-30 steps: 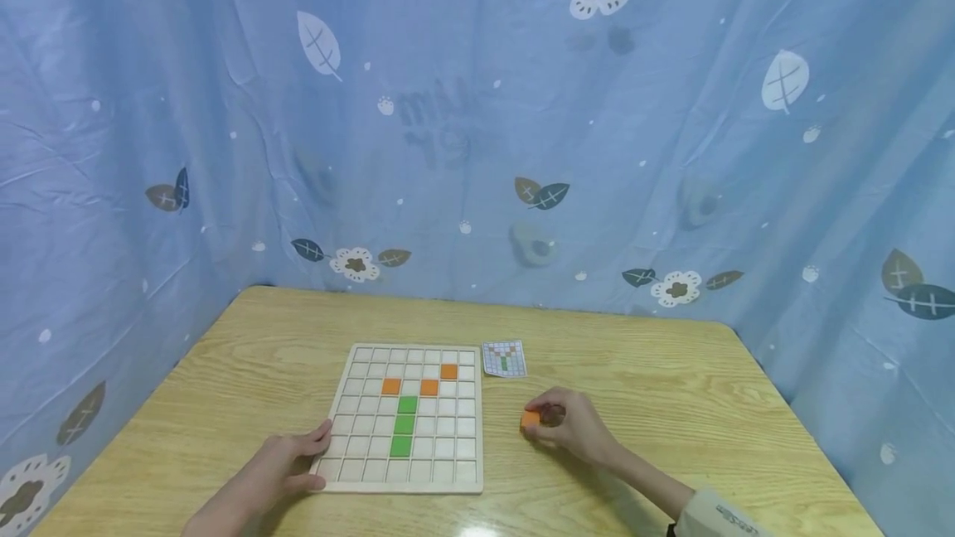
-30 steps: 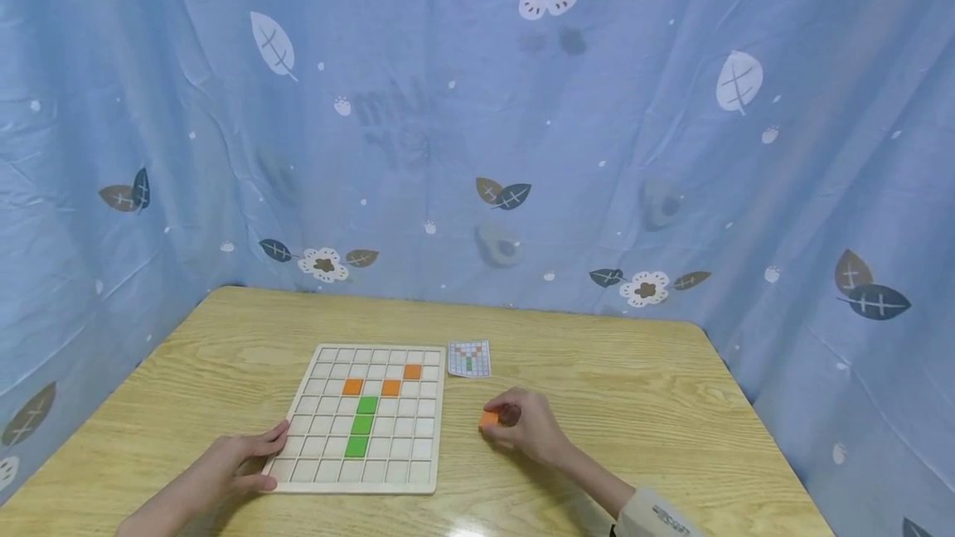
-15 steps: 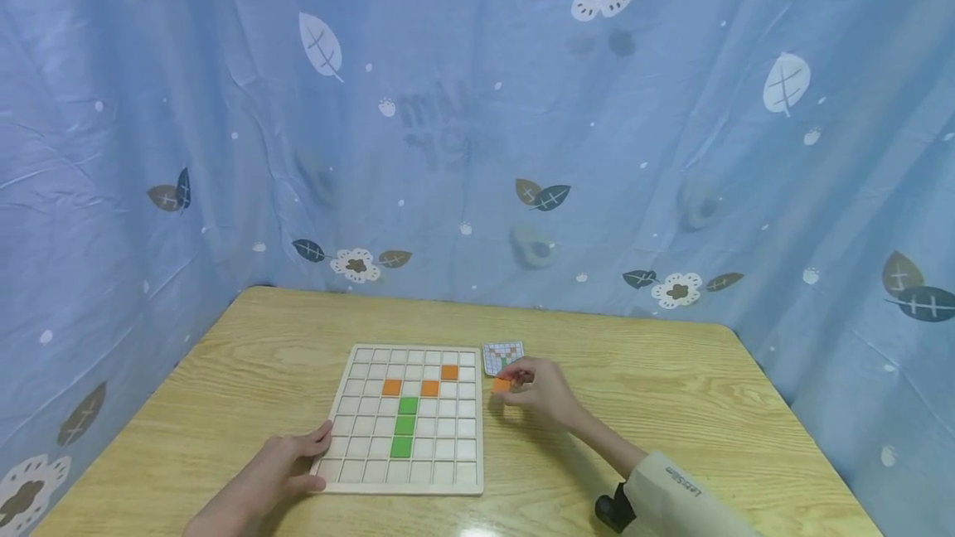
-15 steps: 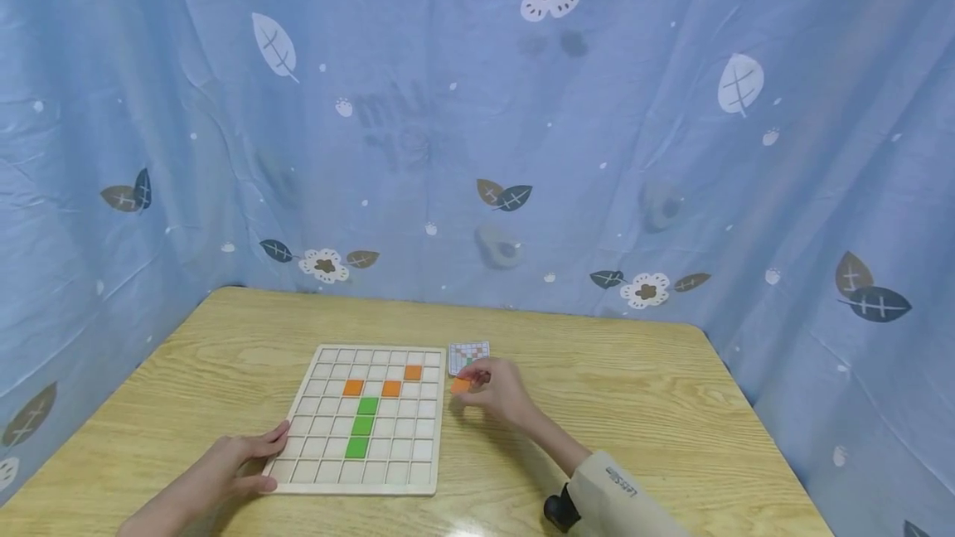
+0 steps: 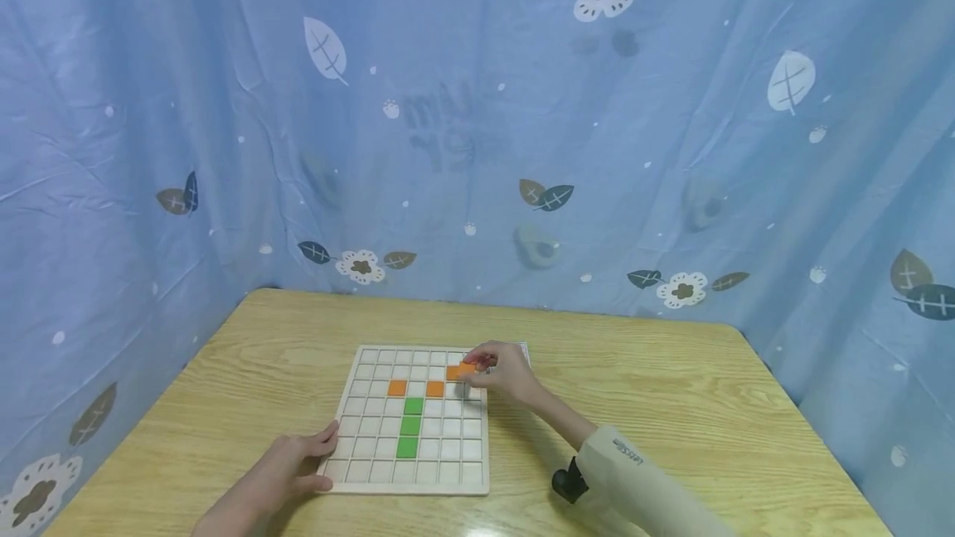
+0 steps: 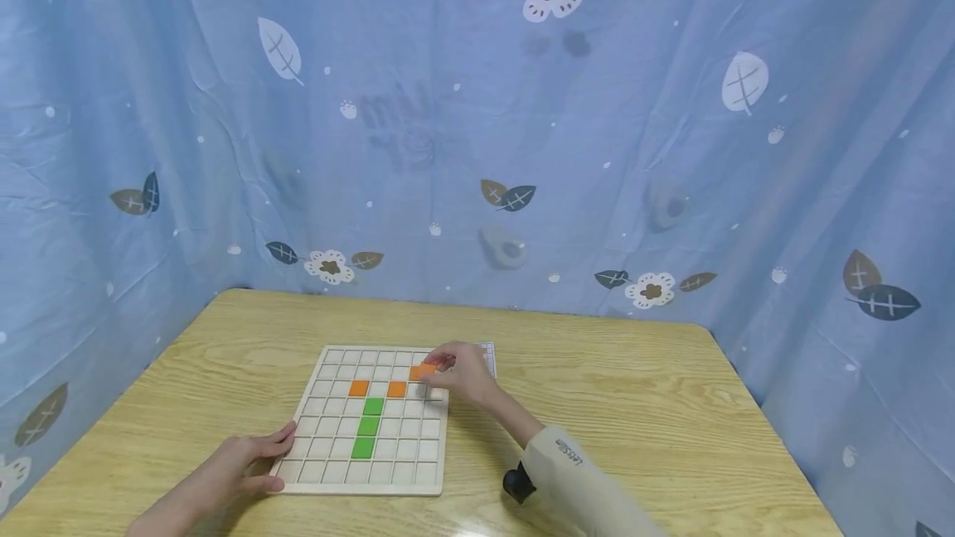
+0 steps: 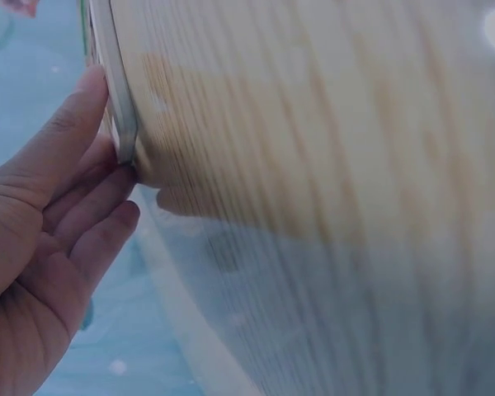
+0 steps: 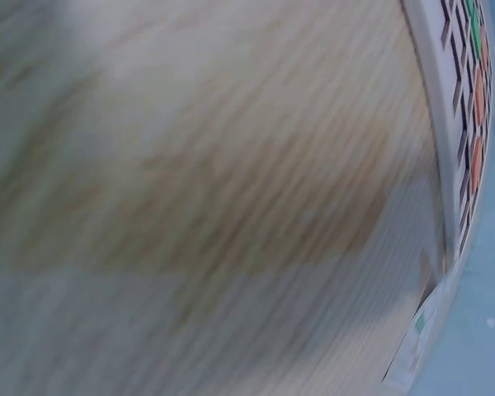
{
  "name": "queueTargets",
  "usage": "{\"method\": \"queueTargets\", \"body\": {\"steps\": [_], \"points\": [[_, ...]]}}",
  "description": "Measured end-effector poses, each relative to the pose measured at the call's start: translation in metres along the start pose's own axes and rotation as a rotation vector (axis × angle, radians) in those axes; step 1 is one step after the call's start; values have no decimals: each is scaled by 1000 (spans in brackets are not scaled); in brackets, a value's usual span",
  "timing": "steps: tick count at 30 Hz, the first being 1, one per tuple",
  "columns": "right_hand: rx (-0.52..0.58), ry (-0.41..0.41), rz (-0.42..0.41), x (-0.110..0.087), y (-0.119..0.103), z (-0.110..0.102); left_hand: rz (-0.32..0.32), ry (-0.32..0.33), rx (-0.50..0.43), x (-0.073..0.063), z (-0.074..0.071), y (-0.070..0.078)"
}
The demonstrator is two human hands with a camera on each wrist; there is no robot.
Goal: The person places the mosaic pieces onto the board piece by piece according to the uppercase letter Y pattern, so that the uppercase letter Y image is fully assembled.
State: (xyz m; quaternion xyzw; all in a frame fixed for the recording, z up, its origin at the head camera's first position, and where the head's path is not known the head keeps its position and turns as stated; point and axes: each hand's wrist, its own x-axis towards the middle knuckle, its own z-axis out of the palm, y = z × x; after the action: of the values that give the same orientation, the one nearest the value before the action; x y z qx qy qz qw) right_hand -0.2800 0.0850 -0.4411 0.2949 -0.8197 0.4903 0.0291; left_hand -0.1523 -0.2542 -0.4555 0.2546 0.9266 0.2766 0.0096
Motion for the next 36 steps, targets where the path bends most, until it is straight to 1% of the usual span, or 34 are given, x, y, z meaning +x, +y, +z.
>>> {"method": "queueTargets", "body": {"steps": [4,9,13,17,19,23,25,29,33,34,35,36], "points": [[-9,-7,-7,11,-2,10,-34,-13,-27,0,0,2],[15,-27,-41,22,-3,20,-38,-15,-35,0,-1,3],[44,-20,-42,28,-6,27,-53,-21,-45,1,-1,3],[84,-19,-33,34,-6,37,-47,-34,-33,0,-3,1],[91,-28,-13,37,-7,41,-41,-38,-36,-1,-3,1],[92,-47,38,43,-11,47,-30,-24,-65,-1,-2,2],[105,-53,49,46,-12,50,-32,-14,-77,-2,-1,2],[120,-47,17,52,-11,55,-24,-3,-60,-2,-1,2],[130,-47,-34,55,-9,62,-22,7,-57,-2,-1,3],[114,-46,-59,55,-9,64,-22,11,-53,-2,0,3],[113,-47,-64,55,-9,66,-19,14,-51,-2,0,3],[111,-49,-70,55,-9,68,-29,14,-54,-2,0,3]]}}
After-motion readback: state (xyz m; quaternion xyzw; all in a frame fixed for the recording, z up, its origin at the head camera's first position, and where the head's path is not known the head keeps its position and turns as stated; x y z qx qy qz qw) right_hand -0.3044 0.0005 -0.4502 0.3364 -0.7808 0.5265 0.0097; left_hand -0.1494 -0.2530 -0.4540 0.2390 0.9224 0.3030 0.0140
